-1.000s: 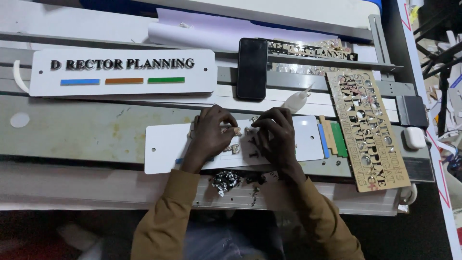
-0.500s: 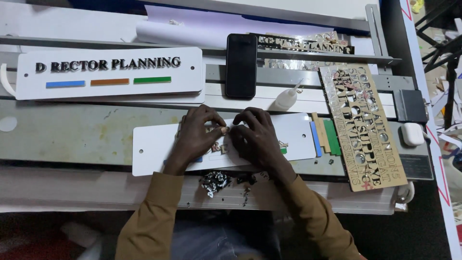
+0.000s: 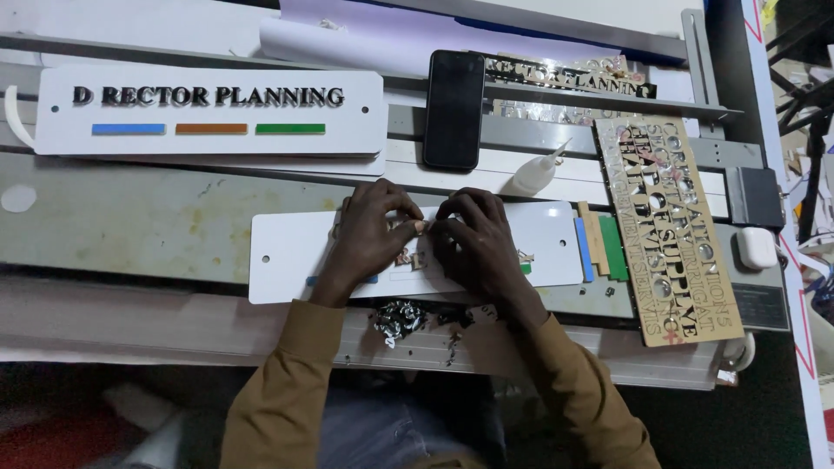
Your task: Assembling a sign by gluing individual letters onto a base plate with precision
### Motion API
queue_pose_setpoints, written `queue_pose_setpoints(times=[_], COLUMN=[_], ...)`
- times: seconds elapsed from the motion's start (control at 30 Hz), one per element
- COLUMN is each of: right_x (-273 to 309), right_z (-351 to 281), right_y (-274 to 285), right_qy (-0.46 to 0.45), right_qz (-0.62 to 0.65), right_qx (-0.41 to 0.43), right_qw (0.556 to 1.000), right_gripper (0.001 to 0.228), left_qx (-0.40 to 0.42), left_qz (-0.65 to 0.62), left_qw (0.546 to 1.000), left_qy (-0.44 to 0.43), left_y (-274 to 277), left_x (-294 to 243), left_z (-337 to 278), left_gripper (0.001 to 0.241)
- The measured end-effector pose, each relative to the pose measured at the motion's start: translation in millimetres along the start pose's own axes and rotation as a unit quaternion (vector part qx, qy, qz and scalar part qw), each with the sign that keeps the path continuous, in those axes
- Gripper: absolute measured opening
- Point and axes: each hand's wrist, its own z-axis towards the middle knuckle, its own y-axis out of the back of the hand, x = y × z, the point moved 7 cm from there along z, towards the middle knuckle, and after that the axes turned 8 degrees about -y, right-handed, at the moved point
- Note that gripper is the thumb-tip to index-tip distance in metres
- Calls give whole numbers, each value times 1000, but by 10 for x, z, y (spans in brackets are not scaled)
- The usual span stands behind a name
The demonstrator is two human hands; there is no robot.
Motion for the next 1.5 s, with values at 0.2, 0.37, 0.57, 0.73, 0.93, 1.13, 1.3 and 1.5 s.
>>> queue_pose_setpoints(times=[0.2, 0.37, 0.57, 0.73, 0.93, 1.13, 1.3, 1.5], right_x=[6, 29, 52, 63, 125, 92, 83, 103], right_z=[12, 23, 29, 31, 63, 45, 49, 57], right_y=[90, 111, 95, 97, 148, 132, 150, 234], right_qy=[-17, -14, -11, -7, -16, -12, -16, -22], right_qz=[45, 39, 38, 49, 39, 49, 52, 61], right_qx=[-2, -8, -9, -7, 13, 8, -22, -30], right_qw=[999, 999, 999, 999, 999, 999, 998, 997], right_gripper=[17, 17, 17, 20, 21, 21, 20, 19], left_qx=[-5, -6, -8, -3, -14, -16, -25, -22], left_qz=[1, -4, -11, -3, -17, -13, -9, 6], left_qw=[1000, 1000, 1000, 1000, 1000, 1000, 1000, 1000], left_qy=[0, 0, 3, 6, -14, -17, -16, -3], left_y=[-18, -34, 0, 4, 27, 8, -32, -44], left_x=[28, 45, 19, 22, -16, -9, 26, 23], left_z=[14, 4, 2, -3, -24, -21, -22, -9], left_gripper=[8, 10, 10, 10, 12, 14, 14, 15])
